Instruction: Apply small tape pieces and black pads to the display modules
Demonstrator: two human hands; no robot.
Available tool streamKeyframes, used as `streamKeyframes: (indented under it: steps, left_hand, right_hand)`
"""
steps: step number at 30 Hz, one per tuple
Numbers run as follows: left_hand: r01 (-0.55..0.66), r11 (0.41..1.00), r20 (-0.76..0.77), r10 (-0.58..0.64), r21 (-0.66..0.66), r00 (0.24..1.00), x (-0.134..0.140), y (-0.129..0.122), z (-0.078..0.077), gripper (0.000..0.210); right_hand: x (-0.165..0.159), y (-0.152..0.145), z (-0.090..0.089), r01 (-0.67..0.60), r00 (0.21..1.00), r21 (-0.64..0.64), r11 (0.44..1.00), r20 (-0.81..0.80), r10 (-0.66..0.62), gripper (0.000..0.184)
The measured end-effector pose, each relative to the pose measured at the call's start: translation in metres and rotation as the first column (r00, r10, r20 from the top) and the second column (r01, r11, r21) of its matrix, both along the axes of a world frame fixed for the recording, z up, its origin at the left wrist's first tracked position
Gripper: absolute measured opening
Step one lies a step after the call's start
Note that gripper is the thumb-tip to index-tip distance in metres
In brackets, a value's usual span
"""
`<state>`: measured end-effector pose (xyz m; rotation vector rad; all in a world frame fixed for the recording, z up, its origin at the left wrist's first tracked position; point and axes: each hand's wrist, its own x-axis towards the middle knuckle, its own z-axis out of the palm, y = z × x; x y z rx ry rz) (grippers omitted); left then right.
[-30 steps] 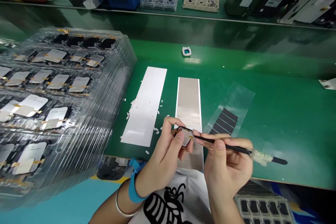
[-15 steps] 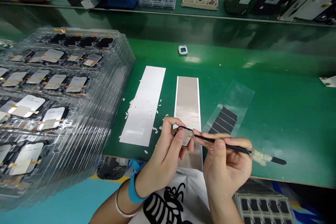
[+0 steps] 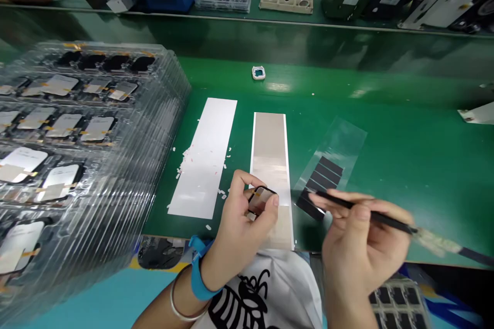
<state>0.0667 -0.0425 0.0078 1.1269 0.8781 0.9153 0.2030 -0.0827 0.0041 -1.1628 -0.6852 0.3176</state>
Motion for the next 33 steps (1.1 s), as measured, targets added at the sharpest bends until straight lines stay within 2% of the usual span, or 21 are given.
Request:
streamKeyframes:
  steps: [4, 6, 8, 13, 16, 19, 33]
  left_hand:
    - [0.165, 0.983, -0.144, -0.153, 0.078, 0.978, 0.006, -0.001, 0.002, 0.008]
    - [0.281, 0.942, -0.294, -0.22, 0.182, 0.93, 0.011, -0.001, 0.002, 0.003]
    - [0.393, 0.878, -0.435, -0.251, 0.274, 0.864, 0.017, 0.001, 0.002, 0.008]
    - [0.557, 0.722, -0.633, -0.215, 0.41, 0.744, 0.028, 0.005, -0.002, 0.013]
    - [0.6, 0.664, -0.684, -0.179, 0.446, 0.707, 0.03, 0.006, -0.005, 0.012]
    - [0.601, 0.655, -0.69, -0.163, 0.458, 0.705, 0.03, 0.006, -0.006, 0.013]
    - [0.574, 0.706, -0.675, -0.183, 0.416, 0.715, 0.029, 0.007, -0.007, 0.01]
  right_hand:
    - [0.061, 0.009, 0.0, 0.018, 0.996, -0.159, 0.987, 0.09, -0.004, 0.028]
    - [0.089, 0.014, -0.001, -0.016, 0.991, -0.254, 0.967, 0.124, 0.049, 0.034]
    - [0.109, 0.017, -0.004, -0.038, 0.988, -0.323, 0.946, 0.129, 0.083, 0.04]
    - [0.117, 0.013, -0.016, -0.055, 0.997, -0.381, 0.923, 0.033, 0.073, 0.049]
    - [0.113, 0.01, -0.02, -0.065, 0.997, -0.386, 0.92, 0.001, 0.071, 0.047]
    - [0.111, 0.009, -0.021, -0.07, 0.997, -0.378, 0.923, 0.0, 0.075, 0.045]
    - [0.112, 0.01, -0.02, -0.073, 0.997, -0.365, 0.928, -0.004, 0.076, 0.042]
